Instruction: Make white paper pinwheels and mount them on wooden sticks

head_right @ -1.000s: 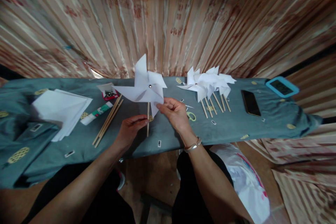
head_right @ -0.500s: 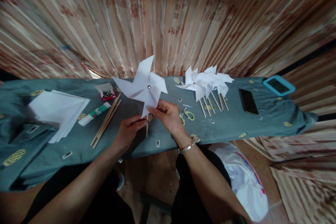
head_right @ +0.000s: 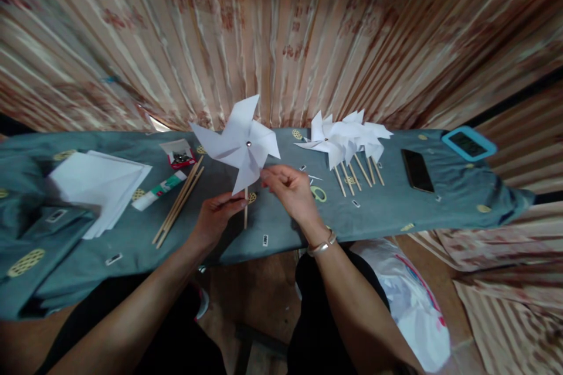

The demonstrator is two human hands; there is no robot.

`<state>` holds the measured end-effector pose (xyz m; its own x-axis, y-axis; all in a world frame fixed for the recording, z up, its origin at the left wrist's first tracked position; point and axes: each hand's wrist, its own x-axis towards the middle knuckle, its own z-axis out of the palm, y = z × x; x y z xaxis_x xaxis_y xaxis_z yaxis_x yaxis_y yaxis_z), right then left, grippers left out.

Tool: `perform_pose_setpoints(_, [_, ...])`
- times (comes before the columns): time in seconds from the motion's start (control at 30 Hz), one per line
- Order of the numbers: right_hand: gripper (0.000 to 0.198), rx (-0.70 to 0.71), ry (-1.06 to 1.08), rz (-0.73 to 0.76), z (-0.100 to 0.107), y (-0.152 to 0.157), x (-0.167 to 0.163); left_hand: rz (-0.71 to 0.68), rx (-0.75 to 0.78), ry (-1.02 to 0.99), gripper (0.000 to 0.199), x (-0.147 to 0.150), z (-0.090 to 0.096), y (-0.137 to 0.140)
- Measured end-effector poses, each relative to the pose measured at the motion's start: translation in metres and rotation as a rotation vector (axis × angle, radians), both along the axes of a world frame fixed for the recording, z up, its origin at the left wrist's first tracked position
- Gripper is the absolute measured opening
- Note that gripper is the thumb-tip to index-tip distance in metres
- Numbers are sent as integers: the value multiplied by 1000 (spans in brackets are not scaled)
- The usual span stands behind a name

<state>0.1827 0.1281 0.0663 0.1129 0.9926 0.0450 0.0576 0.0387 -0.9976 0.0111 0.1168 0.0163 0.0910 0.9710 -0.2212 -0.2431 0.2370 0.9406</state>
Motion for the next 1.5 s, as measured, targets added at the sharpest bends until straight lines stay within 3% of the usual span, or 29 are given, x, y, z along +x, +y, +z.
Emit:
perform_pose_setpoints(0.67, [28,155,-35,-360,-8,19,39,-47,-78,-30,32,6,-2,-6])
perform_pose_setpoints(0.97, [46,140,-7,-276,-23,30,45,-123,-104,-40,32,9,-1,-11])
perform_pose_setpoints(1.5, [40,38,135,-297,-12,23,39,-75,-90,-6,25,7,-5,-6])
